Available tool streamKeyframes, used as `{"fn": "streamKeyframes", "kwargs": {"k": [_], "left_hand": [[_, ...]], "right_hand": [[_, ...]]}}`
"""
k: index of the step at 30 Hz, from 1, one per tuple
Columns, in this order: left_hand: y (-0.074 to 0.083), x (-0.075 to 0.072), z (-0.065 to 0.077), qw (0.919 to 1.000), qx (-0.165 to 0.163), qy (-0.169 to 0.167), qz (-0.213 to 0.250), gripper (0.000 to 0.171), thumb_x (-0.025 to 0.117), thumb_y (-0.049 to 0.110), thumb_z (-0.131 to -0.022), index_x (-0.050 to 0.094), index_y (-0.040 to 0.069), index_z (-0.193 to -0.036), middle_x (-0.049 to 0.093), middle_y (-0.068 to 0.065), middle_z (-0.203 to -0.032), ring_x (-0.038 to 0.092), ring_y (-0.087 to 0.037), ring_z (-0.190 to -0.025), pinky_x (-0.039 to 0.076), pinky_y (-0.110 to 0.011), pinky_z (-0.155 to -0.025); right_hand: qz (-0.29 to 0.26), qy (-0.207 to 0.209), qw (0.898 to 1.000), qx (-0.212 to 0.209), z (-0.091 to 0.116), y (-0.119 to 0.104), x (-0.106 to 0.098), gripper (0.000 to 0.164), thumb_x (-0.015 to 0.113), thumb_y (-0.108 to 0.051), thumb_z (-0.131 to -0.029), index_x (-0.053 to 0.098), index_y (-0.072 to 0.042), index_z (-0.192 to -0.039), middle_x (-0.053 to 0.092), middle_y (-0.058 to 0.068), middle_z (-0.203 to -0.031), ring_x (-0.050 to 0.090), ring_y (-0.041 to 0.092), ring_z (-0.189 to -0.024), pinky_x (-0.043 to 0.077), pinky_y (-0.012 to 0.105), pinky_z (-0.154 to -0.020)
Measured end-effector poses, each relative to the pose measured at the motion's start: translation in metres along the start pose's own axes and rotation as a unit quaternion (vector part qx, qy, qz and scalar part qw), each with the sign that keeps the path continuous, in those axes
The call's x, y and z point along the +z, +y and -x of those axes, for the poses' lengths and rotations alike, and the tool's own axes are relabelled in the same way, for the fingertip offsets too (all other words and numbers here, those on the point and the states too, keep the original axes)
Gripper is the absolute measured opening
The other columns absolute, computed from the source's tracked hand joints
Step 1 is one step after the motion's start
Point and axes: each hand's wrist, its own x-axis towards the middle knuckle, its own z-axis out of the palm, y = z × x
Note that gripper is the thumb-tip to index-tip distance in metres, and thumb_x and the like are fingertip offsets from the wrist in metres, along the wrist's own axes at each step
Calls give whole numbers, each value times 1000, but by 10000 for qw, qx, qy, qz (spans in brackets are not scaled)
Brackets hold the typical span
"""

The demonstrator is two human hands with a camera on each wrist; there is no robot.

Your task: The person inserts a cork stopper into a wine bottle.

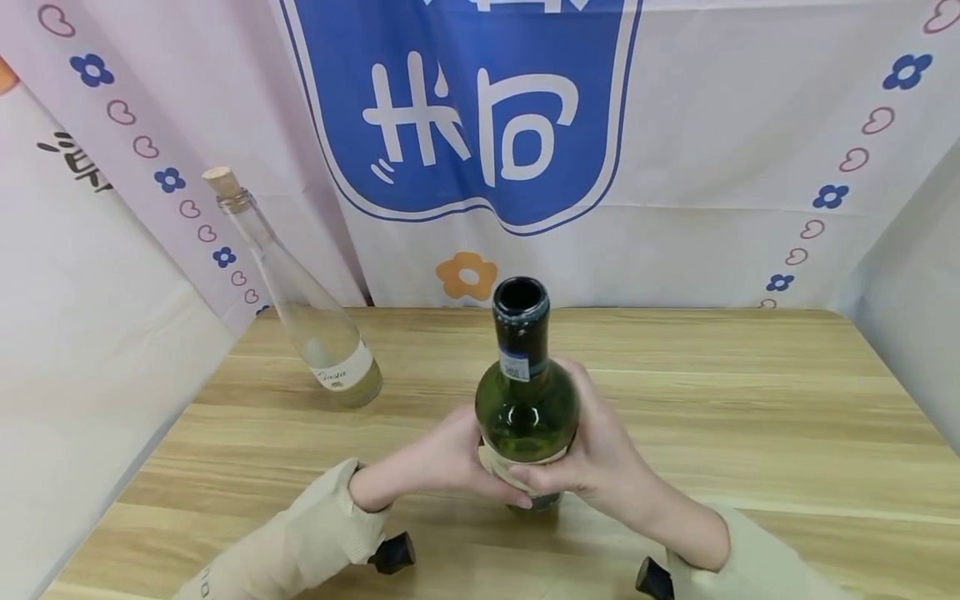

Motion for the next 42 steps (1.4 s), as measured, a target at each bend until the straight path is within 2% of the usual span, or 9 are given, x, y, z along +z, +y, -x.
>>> {"fn": "streamKeyframes", "kwargs": {"k": [10, 21, 26, 29, 32, 35, 37, 39, 42], "left_hand": [[-10, 6, 10, 9984, -422, 158, -335, 83, 88, 26, -56, 40, 18, -125, 55, 6, -115, 51, -2, -103, 42, -21, -88], [-19, 11, 12, 9991, -393, 101, -147, 80, 87, 24, -57, 42, 20, -124, 56, 7, -113, 52, -2, -101, 42, -21, -88], [-22, 13, 14, 9985, -380, 81, -386, 81, 87, 26, -57, 42, 19, -123, 57, 7, -112, 52, -1, -99, 43, -19, -84], [-24, 14, 15, 9984, -352, 107, -435, 82, 87, 27, -57, 41, 18, -124, 57, 6, -112, 52, -1, -100, 43, -19, -84], [-24, 14, 15, 9985, -381, 129, -375, 83, 87, 26, -57, 40, 19, -124, 57, 6, -112, 52, -1, -100, 43, -19, -85], [-24, 13, 15, 9984, -424, 118, -362, 83, 87, 27, -57, 40, 19, -125, 57, 7, -113, 52, -1, -101, 43, -20, -85], [-24, 13, 16, 9980, -480, 109, -393, 82, 87, 28, -58, 40, 19, -125, 57, 7, -113, 52, -1, -101, 43, -20, -85], [-24, 13, 16, 9977, -542, 84, -393, 82, 86, 29, -58, 40, 19, -125, 57, 7, -113, 52, -1, -101, 43, -20, -85], [-24, 13, 15, 9972, -642, 75, -387, 81, 86, 29, -58, 40, 19, -125, 57, 7, -113, 53, -2, -102, 43, -21, -86]], "right_hand": [[298, -80, 9987, 410, 3, 13, 6, 83, 77, 8, -59, 34, 2, -129, 52, 1, -121, 52, 13, -107, 41, 24, -91], [49, -140, 9986, 511, 7, 20, 9, 84, 77, 8, -58, 32, 4, -128, 52, 0, -120, 52, 14, -108, 42, 25, -92], [150, -142, 9983, 537, 10, 23, 10, 84, 79, 6, -58, 33, 2, -129, 52, 0, -121, 51, 13, -108, 41, 24, -92], [337, -149, 9983, 457, 9, 24, 9, 84, 80, 4, -58, 35, 1, -129, 52, 1, -120, 51, 13, -108, 40, 23, -92], [838, -266, 9952, 425, 8, 23, 5, 86, 82, -3, -58, 36, -4, -130, 54, 3, -118, 51, 12, -107, 41, 26, -91], [1231, -662, 9892, 450, 5, 22, -4, 89, 84, -16, -61, 34, -12, -135, 53, 6, -122, 49, 10, -110, 41, 31, -91], [1193, -943, 9881, 223, 2, 22, -13, 87, 78, -30, -68, 31, -11, -139, 49, 6, -130, 44, 9, -117, 38, 32, -95], [901, -1089, 9899, -134, -2, 25, -22, 75, 64, -36, -81, 29, -5, -140, 43, 5, -136, 40, 9, -122, 34, 28, -100], [895, -908, 9915, -260, -9, 27, -33, 51, 39, -31, -97, 35, 3, -135, 43, 6, -136, 39, 6, -123, 31, 21, -100]]}}
